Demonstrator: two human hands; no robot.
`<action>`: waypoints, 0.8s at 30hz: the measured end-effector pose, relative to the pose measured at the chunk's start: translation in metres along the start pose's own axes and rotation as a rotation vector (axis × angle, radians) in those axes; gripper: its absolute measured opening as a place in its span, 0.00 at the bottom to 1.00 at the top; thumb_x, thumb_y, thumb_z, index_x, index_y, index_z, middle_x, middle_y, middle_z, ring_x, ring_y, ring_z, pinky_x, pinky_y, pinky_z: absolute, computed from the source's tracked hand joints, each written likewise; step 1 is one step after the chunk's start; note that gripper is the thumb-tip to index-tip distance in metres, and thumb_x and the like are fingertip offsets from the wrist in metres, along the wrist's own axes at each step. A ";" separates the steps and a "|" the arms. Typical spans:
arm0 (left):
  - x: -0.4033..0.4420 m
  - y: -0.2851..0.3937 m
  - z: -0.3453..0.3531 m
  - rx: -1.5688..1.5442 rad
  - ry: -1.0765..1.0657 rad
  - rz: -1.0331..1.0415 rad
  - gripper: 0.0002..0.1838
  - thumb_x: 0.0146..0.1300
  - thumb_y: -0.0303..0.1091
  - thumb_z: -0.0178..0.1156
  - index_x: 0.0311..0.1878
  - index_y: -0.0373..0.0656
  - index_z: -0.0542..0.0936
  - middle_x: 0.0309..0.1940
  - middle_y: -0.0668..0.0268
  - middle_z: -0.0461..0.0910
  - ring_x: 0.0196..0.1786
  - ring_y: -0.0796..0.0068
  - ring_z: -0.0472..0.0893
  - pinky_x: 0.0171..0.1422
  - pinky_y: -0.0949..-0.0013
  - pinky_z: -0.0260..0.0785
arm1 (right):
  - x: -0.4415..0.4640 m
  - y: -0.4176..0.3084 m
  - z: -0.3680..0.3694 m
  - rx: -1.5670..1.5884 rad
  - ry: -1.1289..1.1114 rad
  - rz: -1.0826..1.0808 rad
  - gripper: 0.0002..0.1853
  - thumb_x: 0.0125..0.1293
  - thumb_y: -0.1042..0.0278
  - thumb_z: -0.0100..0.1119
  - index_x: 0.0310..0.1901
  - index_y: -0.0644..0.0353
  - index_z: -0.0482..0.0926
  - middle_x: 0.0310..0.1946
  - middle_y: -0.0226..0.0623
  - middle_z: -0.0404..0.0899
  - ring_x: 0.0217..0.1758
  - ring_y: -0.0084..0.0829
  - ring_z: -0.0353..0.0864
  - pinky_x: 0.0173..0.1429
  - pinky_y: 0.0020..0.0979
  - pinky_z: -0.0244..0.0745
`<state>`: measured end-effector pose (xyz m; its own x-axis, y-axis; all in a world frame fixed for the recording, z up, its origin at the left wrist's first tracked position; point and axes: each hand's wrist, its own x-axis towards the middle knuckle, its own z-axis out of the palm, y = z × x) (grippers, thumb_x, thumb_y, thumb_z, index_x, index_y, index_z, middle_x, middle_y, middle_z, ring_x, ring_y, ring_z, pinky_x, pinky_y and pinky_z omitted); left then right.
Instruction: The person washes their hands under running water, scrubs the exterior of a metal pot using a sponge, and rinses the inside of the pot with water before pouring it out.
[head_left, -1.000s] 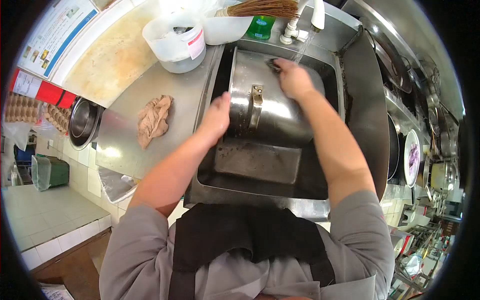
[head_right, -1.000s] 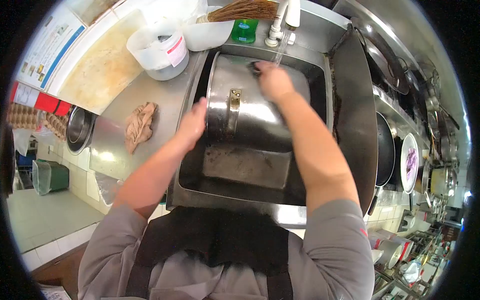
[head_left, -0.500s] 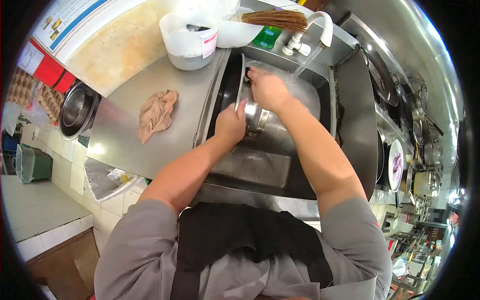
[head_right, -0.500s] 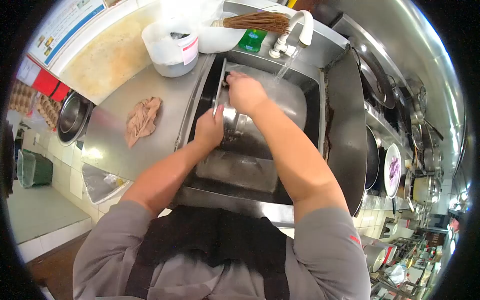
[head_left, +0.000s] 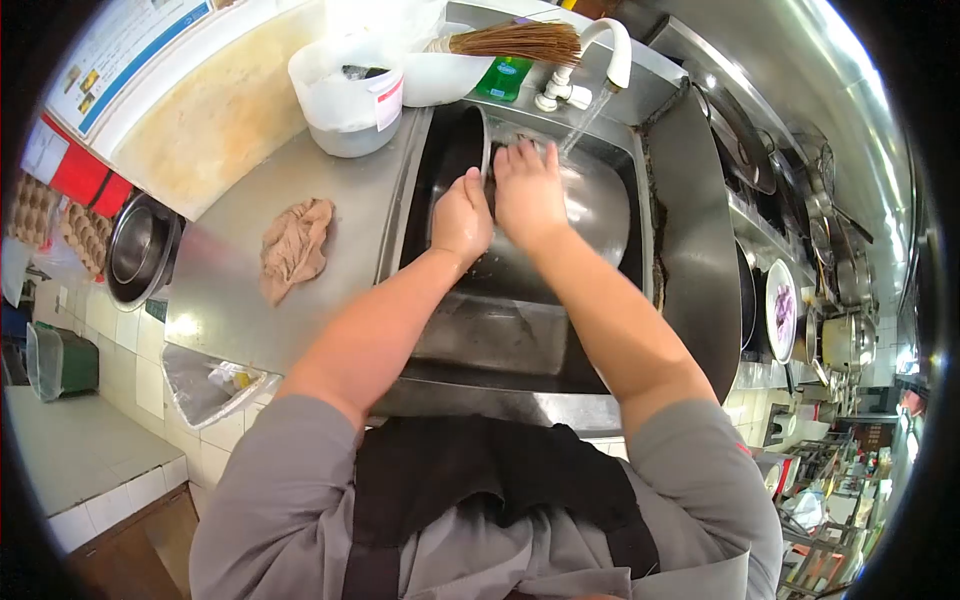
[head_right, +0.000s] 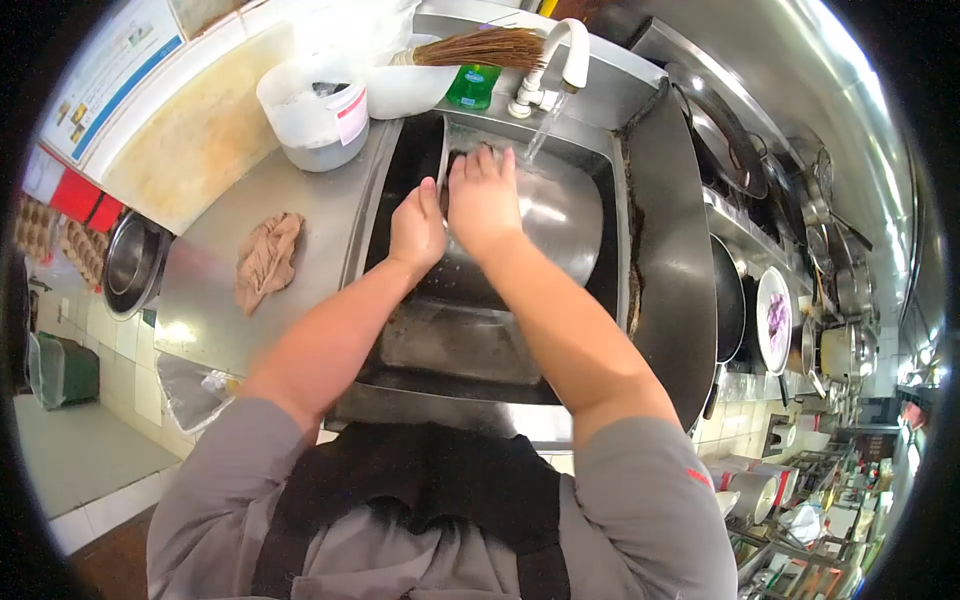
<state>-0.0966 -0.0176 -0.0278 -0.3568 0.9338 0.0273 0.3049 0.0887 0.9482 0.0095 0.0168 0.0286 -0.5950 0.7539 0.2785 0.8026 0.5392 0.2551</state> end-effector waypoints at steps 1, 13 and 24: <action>0.000 0.000 0.000 0.002 0.013 0.013 0.32 0.79 0.53 0.35 0.42 0.34 0.80 0.40 0.38 0.81 0.48 0.35 0.79 0.52 0.46 0.69 | -0.024 -0.005 0.005 -0.010 0.041 -0.066 0.21 0.66 0.64 0.49 0.58 0.65 0.78 0.59 0.46 0.79 0.72 0.44 0.69 0.77 0.60 0.51; 0.010 -0.011 0.006 0.001 -0.006 0.033 0.32 0.79 0.54 0.34 0.41 0.34 0.79 0.39 0.39 0.81 0.47 0.34 0.78 0.52 0.47 0.69 | -0.031 -0.005 0.013 -0.006 0.189 -0.069 0.19 0.61 0.64 0.55 0.52 0.60 0.79 0.54 0.40 0.80 0.69 0.41 0.71 0.74 0.59 0.57; 0.004 0.000 0.001 0.089 -0.002 0.084 0.30 0.79 0.51 0.35 0.40 0.35 0.79 0.37 0.38 0.81 0.45 0.34 0.79 0.50 0.43 0.69 | -0.020 -0.003 -0.001 -0.010 0.034 0.007 0.19 0.65 0.65 0.52 0.56 0.62 0.78 0.58 0.41 0.80 0.72 0.40 0.69 0.77 0.61 0.50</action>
<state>-0.0972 -0.0134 -0.0282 -0.3247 0.9400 0.1048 0.4112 0.0405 0.9106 0.0188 -0.0005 0.0235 -0.5909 0.7443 0.3112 0.8062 0.5303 0.2623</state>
